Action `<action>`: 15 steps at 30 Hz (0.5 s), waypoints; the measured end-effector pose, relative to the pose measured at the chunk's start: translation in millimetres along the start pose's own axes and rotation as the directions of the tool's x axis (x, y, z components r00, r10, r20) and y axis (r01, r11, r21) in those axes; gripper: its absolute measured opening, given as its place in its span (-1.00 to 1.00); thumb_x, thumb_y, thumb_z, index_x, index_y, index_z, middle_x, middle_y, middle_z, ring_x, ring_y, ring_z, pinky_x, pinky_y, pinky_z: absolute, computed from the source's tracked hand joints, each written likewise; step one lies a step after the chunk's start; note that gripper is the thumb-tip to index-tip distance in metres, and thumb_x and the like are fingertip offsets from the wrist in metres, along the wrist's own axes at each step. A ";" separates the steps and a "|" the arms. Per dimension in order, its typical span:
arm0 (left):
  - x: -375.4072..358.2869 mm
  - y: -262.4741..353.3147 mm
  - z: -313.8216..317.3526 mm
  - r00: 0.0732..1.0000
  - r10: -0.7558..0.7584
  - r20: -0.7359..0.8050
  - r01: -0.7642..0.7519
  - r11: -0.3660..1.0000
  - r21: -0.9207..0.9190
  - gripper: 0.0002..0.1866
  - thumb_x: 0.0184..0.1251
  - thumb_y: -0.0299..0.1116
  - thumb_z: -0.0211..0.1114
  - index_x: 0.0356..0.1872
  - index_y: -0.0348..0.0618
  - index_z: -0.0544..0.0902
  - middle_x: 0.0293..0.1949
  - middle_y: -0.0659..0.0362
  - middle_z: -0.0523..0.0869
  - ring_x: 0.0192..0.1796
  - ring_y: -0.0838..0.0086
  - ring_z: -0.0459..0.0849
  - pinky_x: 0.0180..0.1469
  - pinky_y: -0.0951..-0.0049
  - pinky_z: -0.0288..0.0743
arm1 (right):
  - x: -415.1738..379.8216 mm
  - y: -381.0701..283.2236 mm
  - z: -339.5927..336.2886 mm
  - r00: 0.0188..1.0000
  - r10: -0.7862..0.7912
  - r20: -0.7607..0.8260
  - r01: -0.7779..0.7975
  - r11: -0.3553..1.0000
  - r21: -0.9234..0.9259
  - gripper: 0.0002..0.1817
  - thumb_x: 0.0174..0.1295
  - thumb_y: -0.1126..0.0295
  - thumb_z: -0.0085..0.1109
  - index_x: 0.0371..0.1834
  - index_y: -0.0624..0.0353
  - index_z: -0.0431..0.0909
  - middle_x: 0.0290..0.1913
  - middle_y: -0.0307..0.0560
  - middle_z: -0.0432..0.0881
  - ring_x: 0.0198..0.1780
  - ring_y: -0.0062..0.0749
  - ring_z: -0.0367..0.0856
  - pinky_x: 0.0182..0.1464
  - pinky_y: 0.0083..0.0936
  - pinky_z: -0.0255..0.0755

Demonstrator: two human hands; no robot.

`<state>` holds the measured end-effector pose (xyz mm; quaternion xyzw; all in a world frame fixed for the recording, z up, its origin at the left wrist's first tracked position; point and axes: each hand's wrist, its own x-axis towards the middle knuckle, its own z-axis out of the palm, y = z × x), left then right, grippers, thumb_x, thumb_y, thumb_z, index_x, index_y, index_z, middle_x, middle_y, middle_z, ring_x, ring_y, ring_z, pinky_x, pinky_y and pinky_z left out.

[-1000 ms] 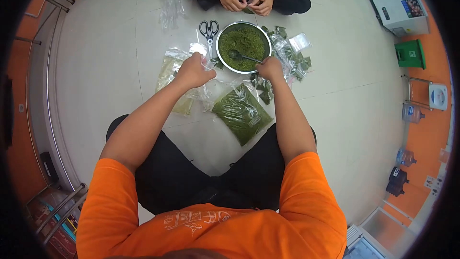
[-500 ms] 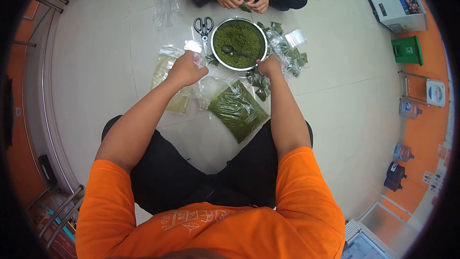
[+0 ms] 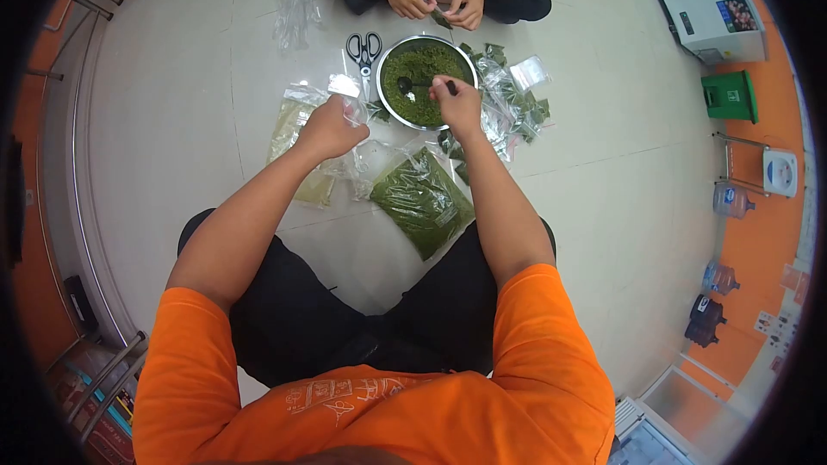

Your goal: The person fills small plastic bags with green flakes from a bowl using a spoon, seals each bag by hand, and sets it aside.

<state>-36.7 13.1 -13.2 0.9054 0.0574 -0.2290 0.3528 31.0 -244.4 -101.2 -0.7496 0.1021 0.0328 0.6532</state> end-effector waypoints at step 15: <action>0.5 -0.5 1.0 1.000 0.002 -0.016 -0.002 0.999 -0.032 -0.36 0.08 -0.11 0.41 0.10 -0.37 0.49 0.03 -0.14 0.69 0.12 0.05 0.68 0.17 0.19 0.53 | -12.6 -21.7 -5.7 0.945 -0.258 0.201 0.326 0.790 -0.519 -0.80 0.38 0.31 0.24 -0.05 0.12 0.75 -0.26 0.09 0.76 -0.27 -0.15 0.71 -0.11 -0.35 0.53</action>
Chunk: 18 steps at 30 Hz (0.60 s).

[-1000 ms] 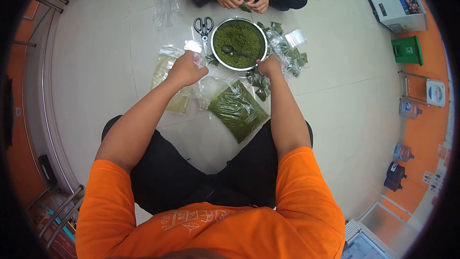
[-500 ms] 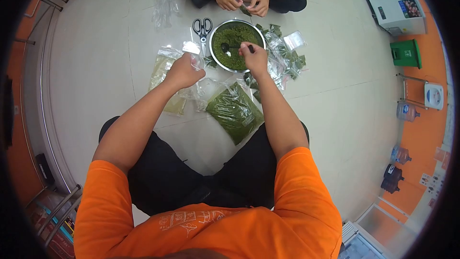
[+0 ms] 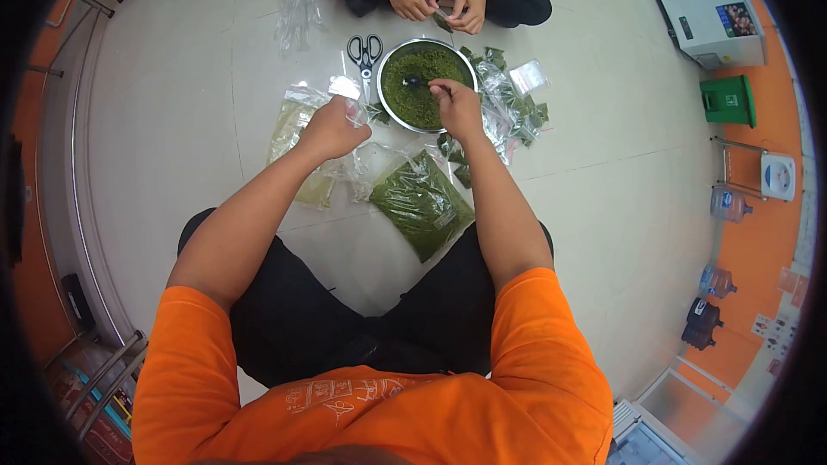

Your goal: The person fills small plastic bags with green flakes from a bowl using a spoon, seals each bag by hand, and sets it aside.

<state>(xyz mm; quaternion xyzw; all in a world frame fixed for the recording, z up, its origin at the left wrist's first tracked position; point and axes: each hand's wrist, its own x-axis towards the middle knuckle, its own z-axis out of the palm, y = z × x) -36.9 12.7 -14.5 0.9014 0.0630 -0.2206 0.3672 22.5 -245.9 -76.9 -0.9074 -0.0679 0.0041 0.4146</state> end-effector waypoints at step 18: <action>5.3 -6.8 7.1 1.000 0.023 -0.010 -0.023 0.999 0.034 -0.37 0.06 -0.09 0.41 0.06 -0.39 0.51 0.00 -0.18 0.69 0.09 0.01 0.69 0.13 0.16 0.54 | -6.2 -6.1 34.1 0.867 0.499 -0.005 -0.416 0.729 0.543 -0.74 0.46 0.37 0.06 -0.11 0.37 0.66 -0.37 -0.04 0.74 -0.42 -0.46 0.66 -0.31 -0.50 0.54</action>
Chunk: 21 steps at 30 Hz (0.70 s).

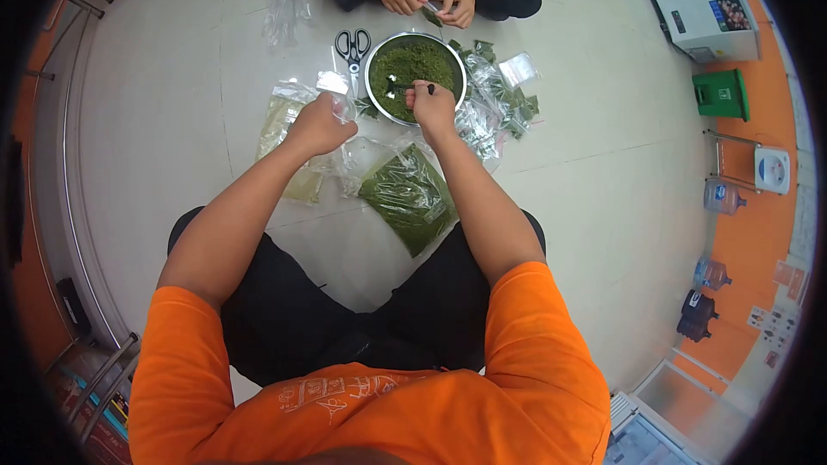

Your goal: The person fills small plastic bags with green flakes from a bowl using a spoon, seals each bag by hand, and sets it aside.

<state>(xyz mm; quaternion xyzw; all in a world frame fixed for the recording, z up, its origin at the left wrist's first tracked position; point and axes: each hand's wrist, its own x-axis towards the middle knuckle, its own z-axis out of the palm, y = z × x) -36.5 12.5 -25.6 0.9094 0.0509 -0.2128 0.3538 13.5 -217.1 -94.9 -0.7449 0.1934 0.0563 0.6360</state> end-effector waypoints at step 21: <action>8.4 -0.1 6.0 0.999 -0.011 0.050 0.009 0.998 0.054 -0.35 0.04 -0.07 0.42 0.07 -0.36 0.51 -0.05 -0.16 0.70 0.03 0.03 0.70 0.09 0.18 0.56 | 37.6 55.0 -38.1 0.854 0.504 0.126 -0.442 0.578 0.686 -0.72 0.56 0.31 -0.03 0.04 0.36 0.48 -0.12 0.09 0.64 -0.26 -0.42 0.61 -0.21 -0.63 0.61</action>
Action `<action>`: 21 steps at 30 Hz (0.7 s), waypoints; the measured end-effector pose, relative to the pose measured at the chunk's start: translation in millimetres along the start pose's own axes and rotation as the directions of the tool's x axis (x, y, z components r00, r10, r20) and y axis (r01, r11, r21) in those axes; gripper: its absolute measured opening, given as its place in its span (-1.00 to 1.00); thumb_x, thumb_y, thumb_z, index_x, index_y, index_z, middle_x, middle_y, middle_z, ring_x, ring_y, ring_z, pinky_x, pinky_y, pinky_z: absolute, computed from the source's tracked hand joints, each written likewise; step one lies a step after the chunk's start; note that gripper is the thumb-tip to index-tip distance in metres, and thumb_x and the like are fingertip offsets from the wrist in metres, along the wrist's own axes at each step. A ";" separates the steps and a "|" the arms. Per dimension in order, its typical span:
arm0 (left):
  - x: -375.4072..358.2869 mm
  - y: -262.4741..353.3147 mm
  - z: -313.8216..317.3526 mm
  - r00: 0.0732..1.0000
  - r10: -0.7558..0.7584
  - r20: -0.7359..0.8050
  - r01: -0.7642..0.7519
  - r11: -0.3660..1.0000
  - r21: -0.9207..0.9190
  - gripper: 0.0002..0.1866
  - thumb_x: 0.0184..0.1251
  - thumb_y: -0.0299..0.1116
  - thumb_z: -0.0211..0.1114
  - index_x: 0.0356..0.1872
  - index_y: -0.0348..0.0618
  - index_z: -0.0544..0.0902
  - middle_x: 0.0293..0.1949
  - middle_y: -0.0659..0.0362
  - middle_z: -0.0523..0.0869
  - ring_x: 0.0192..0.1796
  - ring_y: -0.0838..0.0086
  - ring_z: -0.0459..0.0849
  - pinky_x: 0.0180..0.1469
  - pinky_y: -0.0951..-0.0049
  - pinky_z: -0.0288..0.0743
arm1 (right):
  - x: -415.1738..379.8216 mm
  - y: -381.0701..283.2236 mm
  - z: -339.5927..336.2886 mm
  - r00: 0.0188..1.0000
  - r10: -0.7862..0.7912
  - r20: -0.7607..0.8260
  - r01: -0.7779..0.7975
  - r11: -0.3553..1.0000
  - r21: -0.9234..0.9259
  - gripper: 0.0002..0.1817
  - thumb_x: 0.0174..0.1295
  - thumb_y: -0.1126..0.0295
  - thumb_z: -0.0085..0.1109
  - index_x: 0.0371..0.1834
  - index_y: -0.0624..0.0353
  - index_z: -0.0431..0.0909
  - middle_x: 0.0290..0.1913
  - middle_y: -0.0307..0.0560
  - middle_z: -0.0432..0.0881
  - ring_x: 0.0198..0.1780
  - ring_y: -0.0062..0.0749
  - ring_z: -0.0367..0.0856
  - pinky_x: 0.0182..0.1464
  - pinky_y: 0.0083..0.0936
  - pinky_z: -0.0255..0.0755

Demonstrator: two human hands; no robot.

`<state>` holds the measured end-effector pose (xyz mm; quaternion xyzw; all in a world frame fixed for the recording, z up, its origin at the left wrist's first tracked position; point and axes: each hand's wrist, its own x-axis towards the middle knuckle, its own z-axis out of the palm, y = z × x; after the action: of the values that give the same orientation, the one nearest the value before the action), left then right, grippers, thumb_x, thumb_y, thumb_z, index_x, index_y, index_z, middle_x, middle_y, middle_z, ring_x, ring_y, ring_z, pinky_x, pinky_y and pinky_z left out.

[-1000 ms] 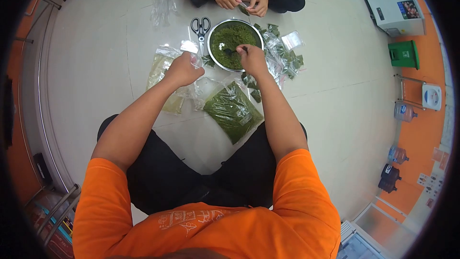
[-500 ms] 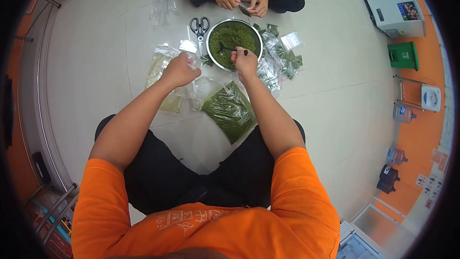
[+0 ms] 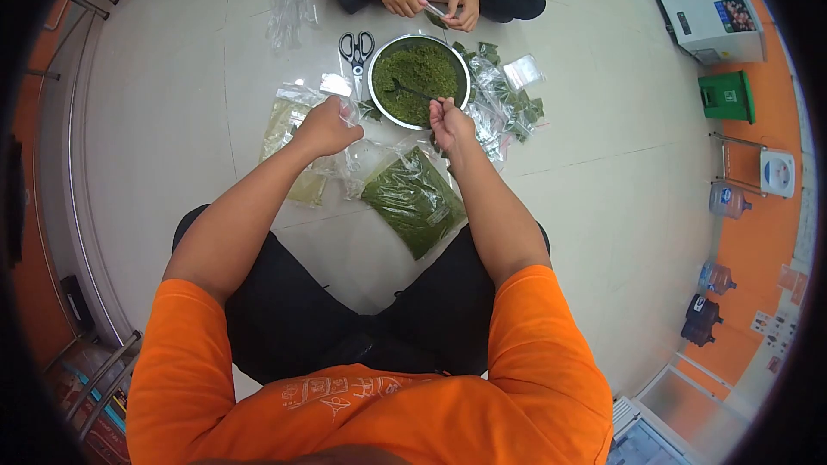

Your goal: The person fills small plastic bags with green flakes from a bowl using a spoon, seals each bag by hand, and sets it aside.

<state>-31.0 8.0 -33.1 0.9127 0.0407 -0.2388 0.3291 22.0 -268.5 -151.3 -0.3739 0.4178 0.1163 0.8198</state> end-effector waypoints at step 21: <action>81.4 45.2 39.9 0.964 0.157 -0.216 -0.210 0.945 -0.249 -0.42 0.06 -0.09 0.50 0.03 -0.19 0.54 -0.04 0.04 0.72 0.04 0.19 0.71 0.14 0.26 0.54 | -74.6 -92.3 -13.8 0.955 -0.157 0.250 0.128 0.983 0.129 -0.68 0.53 0.28 0.05 0.14 0.32 0.44 -0.20 -0.07 0.58 -0.29 -0.52 0.52 -0.23 -0.65 0.52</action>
<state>34.9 -58.7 -71.2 0.8779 0.0191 -0.1094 0.4658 13.6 -333.2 -51.2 -0.3382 0.2847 0.0811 0.8933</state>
